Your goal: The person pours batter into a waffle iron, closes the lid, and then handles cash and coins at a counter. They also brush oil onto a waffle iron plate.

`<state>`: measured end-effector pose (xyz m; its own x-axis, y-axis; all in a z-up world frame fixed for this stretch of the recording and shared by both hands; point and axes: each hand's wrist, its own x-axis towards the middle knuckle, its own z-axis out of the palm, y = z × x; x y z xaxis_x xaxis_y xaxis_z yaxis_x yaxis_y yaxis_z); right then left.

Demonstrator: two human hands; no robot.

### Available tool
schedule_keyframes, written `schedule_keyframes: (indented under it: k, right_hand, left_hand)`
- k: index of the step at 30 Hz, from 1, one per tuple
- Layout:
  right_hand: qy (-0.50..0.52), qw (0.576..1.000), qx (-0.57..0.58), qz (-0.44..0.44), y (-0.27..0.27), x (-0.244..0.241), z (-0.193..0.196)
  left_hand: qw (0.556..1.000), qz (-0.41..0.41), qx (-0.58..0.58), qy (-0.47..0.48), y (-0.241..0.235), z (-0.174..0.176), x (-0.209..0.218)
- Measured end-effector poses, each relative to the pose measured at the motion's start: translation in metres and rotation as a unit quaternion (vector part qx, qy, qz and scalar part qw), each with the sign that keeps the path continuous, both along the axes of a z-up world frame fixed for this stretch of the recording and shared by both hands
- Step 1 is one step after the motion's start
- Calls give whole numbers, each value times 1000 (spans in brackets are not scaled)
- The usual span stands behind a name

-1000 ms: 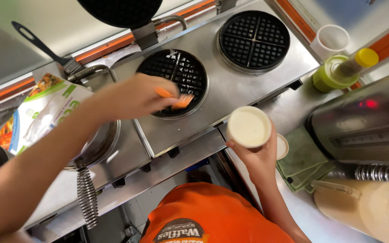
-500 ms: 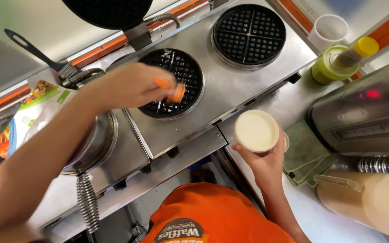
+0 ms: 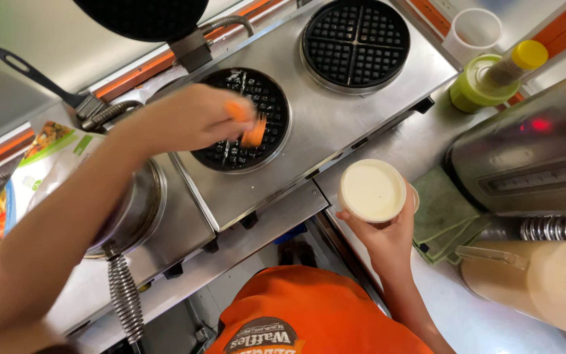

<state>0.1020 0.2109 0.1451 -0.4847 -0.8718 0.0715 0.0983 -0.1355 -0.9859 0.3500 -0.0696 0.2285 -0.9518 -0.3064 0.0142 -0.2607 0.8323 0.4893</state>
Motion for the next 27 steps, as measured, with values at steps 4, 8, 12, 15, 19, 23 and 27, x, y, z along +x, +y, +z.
schedule_keyframes:
  k: [4,8,12,15,19,23,27]
  right_hand:
    - [16,1000,10,-4,3,-1,1]
    - [15,1000,4,3,4,1,0]
    - [35,999,-2,3,4,3,1]
    - [34,999,2,-3,6,2,2]
    - [8,1000,-1,-4,8,2,2]
    - [27,1000,-13,3,7,4,2]
    - [45,999,2,5,7,7,6]
  left_hand:
    - [985,104,135,8,-18,7,10]
    - [987,65,-78,129,-53,-6,-34]
    - [989,41,-92,110,-32,-12,-50]
    - [997,-60,-15,51,-8,7,-24]
    - [987,58,146,-28,-1,19,-17]
    - [974,55,149,162,-28,4,-45]
    - [986,98,-22,130,-27,-7,-45]
